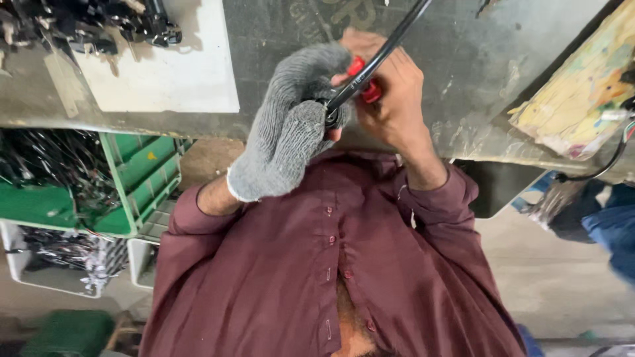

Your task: The person repeatedly strips the outer sheath of black cables using red-handled pliers, then inserts and crimps metal connectors into the cable ends. Finished units are placed on the workbench.

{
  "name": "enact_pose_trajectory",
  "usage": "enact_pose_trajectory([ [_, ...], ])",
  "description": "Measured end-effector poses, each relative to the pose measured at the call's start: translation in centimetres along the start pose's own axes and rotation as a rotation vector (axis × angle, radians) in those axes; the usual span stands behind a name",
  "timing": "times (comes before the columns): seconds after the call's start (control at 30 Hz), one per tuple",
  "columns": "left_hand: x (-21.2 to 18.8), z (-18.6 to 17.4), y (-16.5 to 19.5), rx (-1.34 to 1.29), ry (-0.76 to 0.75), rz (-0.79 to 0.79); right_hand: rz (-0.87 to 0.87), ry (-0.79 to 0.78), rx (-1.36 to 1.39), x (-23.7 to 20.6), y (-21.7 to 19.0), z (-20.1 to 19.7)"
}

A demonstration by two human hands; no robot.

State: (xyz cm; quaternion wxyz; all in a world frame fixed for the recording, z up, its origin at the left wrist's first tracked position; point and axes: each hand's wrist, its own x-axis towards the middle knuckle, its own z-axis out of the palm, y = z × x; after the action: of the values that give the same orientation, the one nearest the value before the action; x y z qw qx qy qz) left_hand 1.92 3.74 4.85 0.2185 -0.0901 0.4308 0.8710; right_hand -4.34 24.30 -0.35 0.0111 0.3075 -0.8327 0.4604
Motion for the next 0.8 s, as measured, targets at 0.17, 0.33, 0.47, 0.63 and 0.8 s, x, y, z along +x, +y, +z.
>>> enact_pose_trajectory([
  [0.17,-1.0,-0.6,-0.8,0.249,0.038,-0.018,-0.030,-0.123,-0.253,1.1,-0.9,-1.1],
  [0.33,-0.7,-1.5,1.2,0.311,-0.145,-0.013,-0.080,-0.170,-0.205,1.7,0.3,-1.6],
  [0.47,-0.8,-1.1,1.7,1.064,-0.029,0.331,-0.063,-0.167,-0.156,1.0,0.3,-1.4],
  [0.63,-0.6,-1.0,-0.7,1.223,0.142,0.504,0.057,-0.147,-0.065,-0.1,-0.6,0.0],
  [0.8,-0.8,-0.8,-1.9,1.270,0.213,0.447,0.114,-0.115,-0.186,-0.3,-0.8,0.3],
])
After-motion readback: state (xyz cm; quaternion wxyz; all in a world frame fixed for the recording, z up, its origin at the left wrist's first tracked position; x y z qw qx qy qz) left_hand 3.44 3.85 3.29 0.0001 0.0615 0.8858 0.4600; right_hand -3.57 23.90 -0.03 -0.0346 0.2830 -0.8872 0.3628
